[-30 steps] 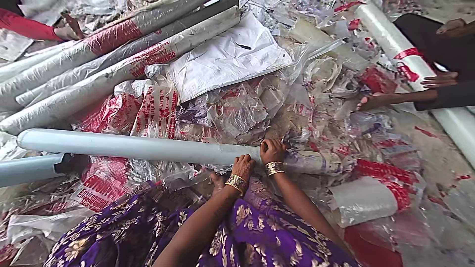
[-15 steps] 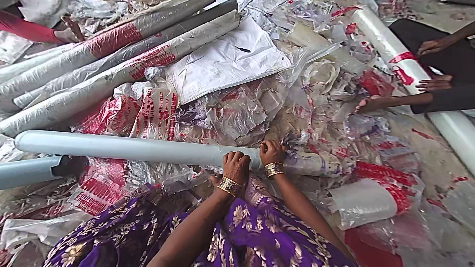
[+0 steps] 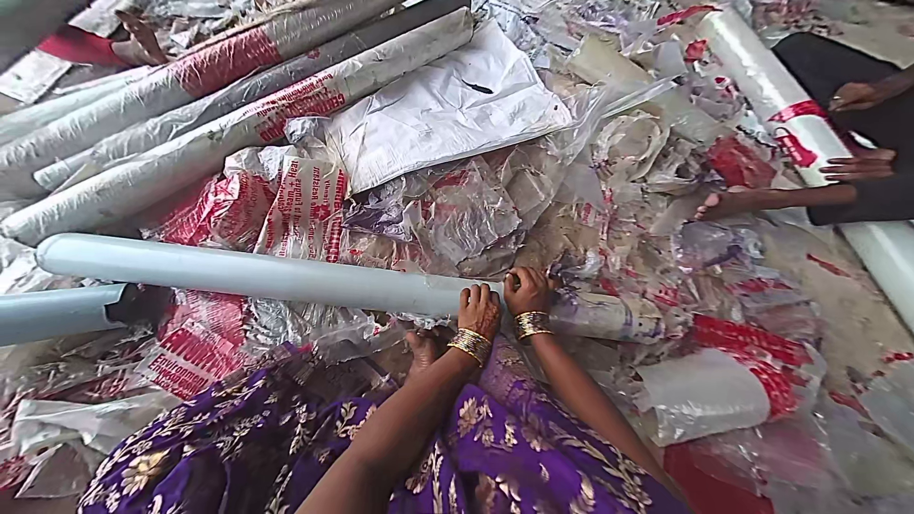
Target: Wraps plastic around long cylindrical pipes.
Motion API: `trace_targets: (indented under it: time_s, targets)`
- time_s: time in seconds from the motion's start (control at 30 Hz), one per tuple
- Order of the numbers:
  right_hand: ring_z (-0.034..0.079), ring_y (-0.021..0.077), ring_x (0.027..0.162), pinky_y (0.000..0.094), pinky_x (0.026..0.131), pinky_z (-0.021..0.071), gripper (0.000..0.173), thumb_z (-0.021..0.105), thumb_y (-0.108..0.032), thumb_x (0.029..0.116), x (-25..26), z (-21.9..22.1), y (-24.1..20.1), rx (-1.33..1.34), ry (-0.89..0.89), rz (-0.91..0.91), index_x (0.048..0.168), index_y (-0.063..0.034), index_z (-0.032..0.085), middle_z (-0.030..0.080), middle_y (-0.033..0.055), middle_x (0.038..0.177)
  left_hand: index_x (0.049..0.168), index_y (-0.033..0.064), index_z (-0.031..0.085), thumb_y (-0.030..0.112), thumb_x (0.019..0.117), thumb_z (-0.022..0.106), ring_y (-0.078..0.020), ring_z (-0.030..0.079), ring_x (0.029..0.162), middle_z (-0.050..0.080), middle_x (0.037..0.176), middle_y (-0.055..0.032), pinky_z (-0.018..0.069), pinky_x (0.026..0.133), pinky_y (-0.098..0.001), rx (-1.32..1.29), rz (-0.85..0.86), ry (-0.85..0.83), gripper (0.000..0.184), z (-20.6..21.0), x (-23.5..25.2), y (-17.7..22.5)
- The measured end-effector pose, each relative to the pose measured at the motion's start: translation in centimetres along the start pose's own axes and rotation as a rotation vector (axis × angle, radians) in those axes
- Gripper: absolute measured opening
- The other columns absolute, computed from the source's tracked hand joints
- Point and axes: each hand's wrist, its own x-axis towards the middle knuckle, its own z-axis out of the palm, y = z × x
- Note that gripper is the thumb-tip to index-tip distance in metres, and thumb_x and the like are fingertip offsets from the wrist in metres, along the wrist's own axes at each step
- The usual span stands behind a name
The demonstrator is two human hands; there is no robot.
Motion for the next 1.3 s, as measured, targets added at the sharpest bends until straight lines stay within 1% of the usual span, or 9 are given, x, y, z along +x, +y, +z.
trace_targets:
  time_s: [0.13, 0.37, 0.6, 0.77, 0.9, 1.0, 1.07, 1.2, 1.3]
  targets:
    - [0.072, 0.0407, 0.103, 0.0623, 0.093, 0.0474, 0.026, 0.058, -0.016, 0.0938, -0.2, 0.1, 0.0, -0.003, 0.010, -0.002, 0.100, 0.0011, 0.077, 0.076, 0.0202, 0.105, 0.112, -0.0066, 0.072, 0.002, 0.0978, 0.053, -0.0391, 0.068, 0.110, 0.071, 0.116, -0.0244, 0.0520, 0.093, -0.0491, 0.052, -0.036, 0.119, 0.025, 2.0, -0.4, 0.1]
    - [0.072, 0.0406, 0.102, 0.0620, 0.093, 0.0481, 0.026, 0.059, -0.017, 0.0934, -0.6, 0.1, 0.1, -0.014, 0.025, -0.005, 0.099, 0.0000, 0.077, 0.077, 0.0193, 0.106, 0.136, 0.0003, 0.059, 0.004, 0.1022, 0.046, -0.0377, 0.050, 0.135, 0.055, 0.142, -0.0213, 0.0392, 0.108, -0.0535, -0.062, -0.012, -0.341, 0.037, -0.9, -1.0, -0.1]
    - [0.072, 0.0405, 0.102, 0.0620, 0.093, 0.0478, 0.025, 0.059, -0.016, 0.0934, -0.5, 0.1, 0.1, -0.002, 0.022, -0.002, 0.100, 0.0005, 0.077, 0.077, 0.0196, 0.107, 0.122, -0.0016, 0.069, 0.009, 0.1039, 0.051, -0.0431, 0.056, 0.126, 0.063, 0.130, -0.0248, 0.0450, 0.100, -0.0557, -0.303, 0.143, -0.246, 0.028, 0.9, -2.1, -2.9]
    - [0.072, 0.0409, 0.102, 0.0625, 0.093, 0.0474, 0.025, 0.060, -0.016, 0.0930, -0.1, 0.0, 0.1, 0.013, 0.016, 0.012, 0.099, 0.0015, 0.077, 0.076, 0.0205, 0.106, 0.109, -0.0083, 0.071, 0.004, 0.0990, 0.055, -0.0440, 0.064, 0.119, 0.068, 0.123, -0.0261, 0.0519, 0.097, -0.0529, -0.516, 0.181, 0.062, 0.023, 1.9, -1.8, -3.3]
    - [0.071, 0.0409, 0.104, 0.0623, 0.095, 0.0458, 0.024, 0.061, -0.015, 0.0929, 0.0, -0.2, -0.1, 0.037, -0.035, 0.047, 0.102, 0.0018, 0.076, 0.075, 0.0212, 0.108, 0.132, -0.0061, 0.062, 0.017, 0.1034, 0.055, -0.0384, 0.055, 0.135, 0.061, 0.139, -0.0244, 0.0397, 0.114, -0.0465, -0.502, 0.082, -0.252, 0.037, -1.2, -1.2, -2.2]
    - [0.071, 0.0410, 0.101, 0.0632, 0.093, 0.0458, 0.024, 0.061, -0.015, 0.0925, 0.1, -0.1, 0.1, 0.038, -0.005, 0.037, 0.100, 0.0021, 0.076, 0.075, 0.0220, 0.105, 0.126, -0.0053, 0.065, 0.014, 0.0975, 0.064, -0.0410, 0.064, 0.119, 0.068, 0.124, -0.0254, 0.0493, 0.101, -0.0499, -0.436, 0.092, -0.120, 0.035, 0.1, -0.4, -1.9]
    - [0.072, 0.0411, 0.101, 0.0626, 0.092, 0.0463, 0.024, 0.061, -0.015, 0.0929, 0.0, 0.0, 0.1, 0.028, 0.005, 0.033, 0.100, 0.0016, 0.076, 0.076, 0.0216, 0.105, 0.124, -0.0060, 0.067, 0.006, 0.1004, 0.056, -0.0433, 0.066, 0.115, 0.070, 0.120, -0.0264, 0.0510, 0.098, -0.0512, -0.388, 0.125, -0.083, 0.029, 1.0, 0.3, -2.1]
    - [0.071, 0.0438, 0.104, 0.0631, 0.093, 0.0468, 0.026, 0.058, -0.007, 0.0895, 0.0, -0.1, 0.3, 0.043, 0.017, 0.007, 0.106, 0.0020, 0.076, 0.075, 0.0224, 0.109, 0.122, -0.0055, 0.070, 0.004, 0.1009, 0.053, -0.0441, 0.061, 0.122, 0.067, 0.125, -0.0274, 0.0452, 0.105, -0.0532, -0.423, 0.125, -0.228, 0.028, 0.2, 1.1, -2.6]
    - [0.070, 0.0464, 0.100, 0.0606, 0.090, 0.0512, 0.025, 0.058, -0.001, 0.0889, -0.6, 0.1, 0.7, 0.143, 0.187, -0.026, 0.104, 0.0023, 0.078, 0.073, 0.0267, 0.106, 0.105, -0.0061, 0.075, 0.004, 0.0948, 0.062, -0.0461, 0.065, 0.111, 0.070, 0.111, -0.0283, 0.0485, 0.097, -0.0572, -0.533, 0.236, -0.128, 0.020, 1.3, 1.4, -3.8]
